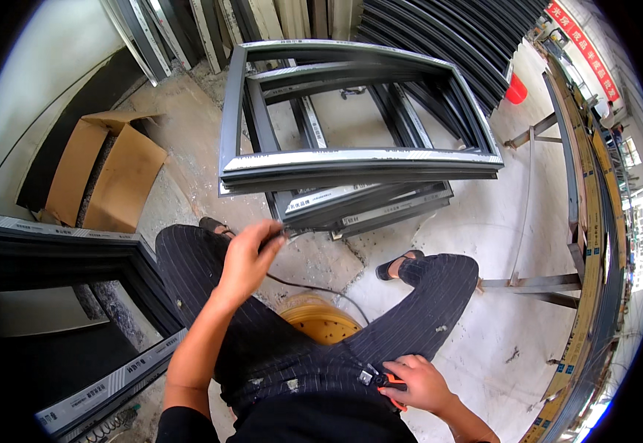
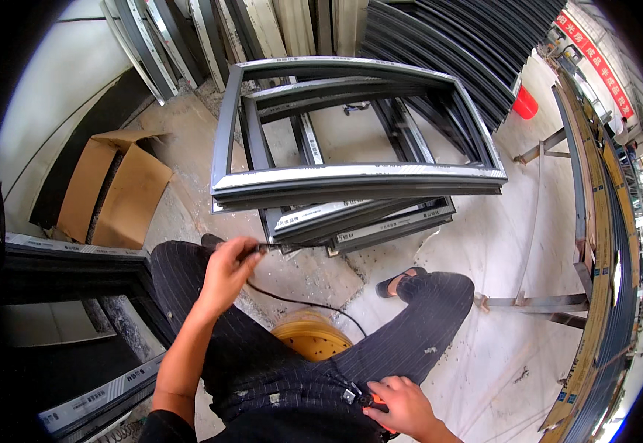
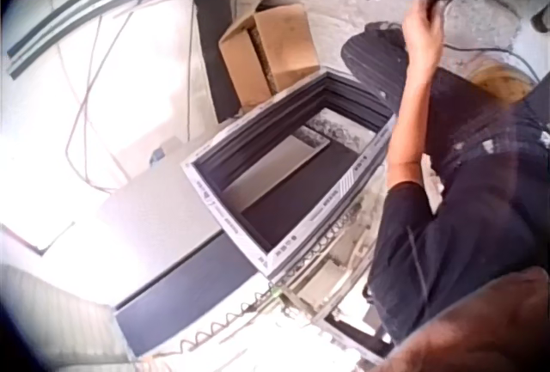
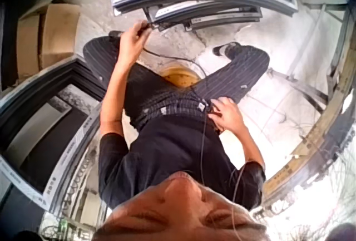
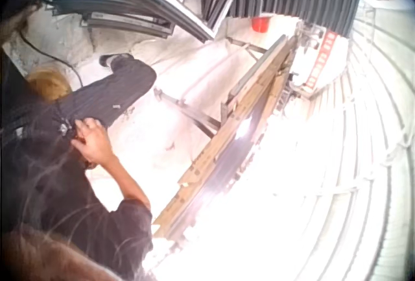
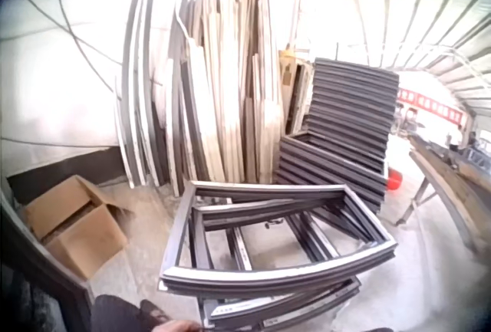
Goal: The person sits on the floor and assembles a stack of aluminum window frames. They use a tool to tighten or adjust the corners of the frames and occasionally reposition the stack to access different sides.
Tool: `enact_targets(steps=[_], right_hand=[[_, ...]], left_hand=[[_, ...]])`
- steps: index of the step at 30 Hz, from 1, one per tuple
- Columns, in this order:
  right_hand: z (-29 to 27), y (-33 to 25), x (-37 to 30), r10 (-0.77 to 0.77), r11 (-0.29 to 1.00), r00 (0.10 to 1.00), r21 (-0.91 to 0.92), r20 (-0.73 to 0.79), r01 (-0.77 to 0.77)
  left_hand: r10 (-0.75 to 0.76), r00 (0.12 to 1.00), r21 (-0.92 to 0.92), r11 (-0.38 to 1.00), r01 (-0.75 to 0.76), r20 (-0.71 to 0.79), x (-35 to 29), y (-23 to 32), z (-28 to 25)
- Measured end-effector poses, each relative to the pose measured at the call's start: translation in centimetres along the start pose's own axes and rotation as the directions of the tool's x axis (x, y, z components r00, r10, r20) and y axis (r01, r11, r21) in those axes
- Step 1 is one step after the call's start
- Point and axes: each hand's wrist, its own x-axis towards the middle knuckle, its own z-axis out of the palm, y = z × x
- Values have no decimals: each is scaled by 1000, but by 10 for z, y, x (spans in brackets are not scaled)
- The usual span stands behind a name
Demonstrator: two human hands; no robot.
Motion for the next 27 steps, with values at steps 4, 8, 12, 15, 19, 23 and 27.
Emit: enact_targets(steps=[4,8,12,15,19,23,27], right_hand=[[-20,11,40,-46,996,961,57,-272,64],[-23,54,126,-18,916,850,333,-526,225],[-28,118,237,327,605,737,730,-592,318],[-43,105,291,469,485,749,845,-468,224],[-79,116,343,571,541,734,841,-368,1],[-103,97,351,645,626,506,775,-573,80],[-90,141,362,648,609,492,784,-582,126]], left_hand=[[234,964,308,933,-187,-126,77,-30,-1],[262,957,555,817,-154,-120,140,-93,-6],[284,957,631,753,-186,-56,154,-116,10],[297,950,658,735,-165,-93,147,-112,13],[243,963,663,740,-107,-116,134,-95,26],[133,988,671,740,-43,-83,118,-75,32],[75,996,632,774,-30,-45,101,-55,46]])
